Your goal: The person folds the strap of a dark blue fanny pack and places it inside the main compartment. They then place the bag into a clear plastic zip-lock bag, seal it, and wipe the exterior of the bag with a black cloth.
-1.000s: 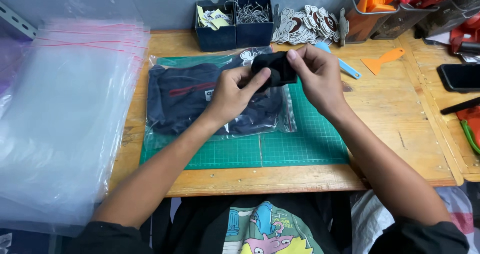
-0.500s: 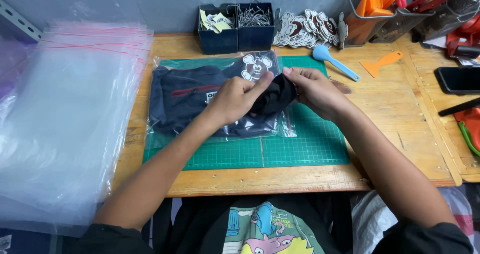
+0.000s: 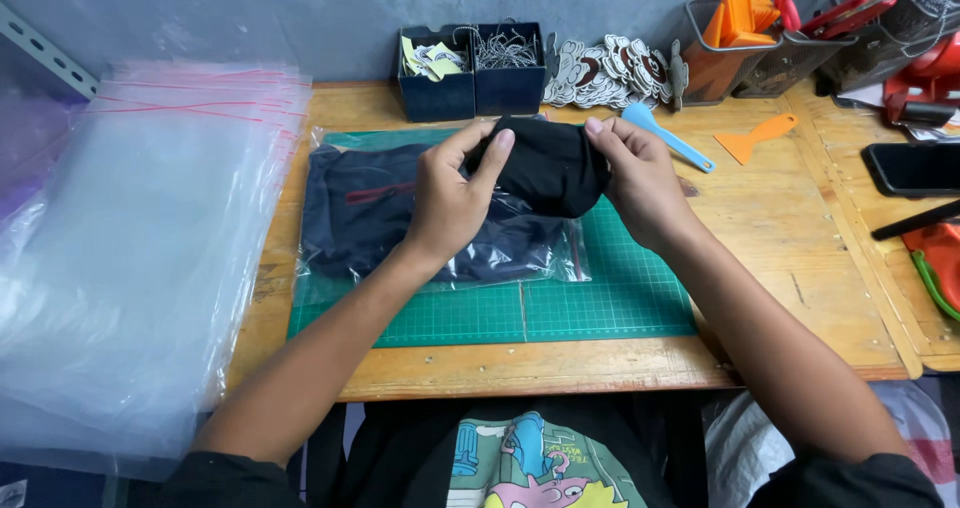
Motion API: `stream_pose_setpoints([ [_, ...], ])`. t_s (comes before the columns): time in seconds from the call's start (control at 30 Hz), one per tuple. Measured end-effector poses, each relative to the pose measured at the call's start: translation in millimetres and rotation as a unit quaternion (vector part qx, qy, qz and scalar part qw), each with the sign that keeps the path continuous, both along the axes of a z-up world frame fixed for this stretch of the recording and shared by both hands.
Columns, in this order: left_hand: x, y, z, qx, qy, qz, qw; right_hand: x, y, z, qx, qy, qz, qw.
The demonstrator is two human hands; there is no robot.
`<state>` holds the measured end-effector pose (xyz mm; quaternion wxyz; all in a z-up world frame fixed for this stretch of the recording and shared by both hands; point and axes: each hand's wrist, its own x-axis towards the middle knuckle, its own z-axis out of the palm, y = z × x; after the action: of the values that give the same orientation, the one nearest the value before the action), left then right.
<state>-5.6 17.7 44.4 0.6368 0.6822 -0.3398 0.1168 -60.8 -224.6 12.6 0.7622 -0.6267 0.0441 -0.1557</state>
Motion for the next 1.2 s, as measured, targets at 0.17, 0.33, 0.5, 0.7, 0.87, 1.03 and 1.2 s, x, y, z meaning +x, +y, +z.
stream_pose_setpoints([
  [0.17, 22, 2, -20, 0.088, -0.057, 0.064, 0.992, 7, -14, -1, -0.198, 0.001, -0.073, 0.977],
  [0.33, 21, 10, -24, 0.373, -0.15, 0.122, 0.908, -20, 26, 16, -0.503, -0.161, -0.113, 0.841],
  [0.5, 8, 10, -49, 0.528, -0.214, 0.087, 0.817, -19, 71, -6, -0.575, 0.01, 0.109, 0.811],
  [0.7, 17, 5, -51, 0.585, -0.156, 0.048, 0.795, 58, 21, -35, -0.543, 0.025, 0.164, 0.823],
  [0.87, 20, 8, -60, 0.563, -0.167, 0.06, 0.807, 22, 42, -10, -0.532, 0.078, 0.206, 0.817],
  [1.03, 32, 6, -68, 0.528, -0.142, 0.055, 0.836, -19, 46, 15, -0.481, 0.037, 0.163, 0.861],
  [1.2, 29, 18, -38, 0.533, -0.197, 0.081, 0.819, 20, 38, -15, -0.587, -0.012, 0.109, 0.802],
])
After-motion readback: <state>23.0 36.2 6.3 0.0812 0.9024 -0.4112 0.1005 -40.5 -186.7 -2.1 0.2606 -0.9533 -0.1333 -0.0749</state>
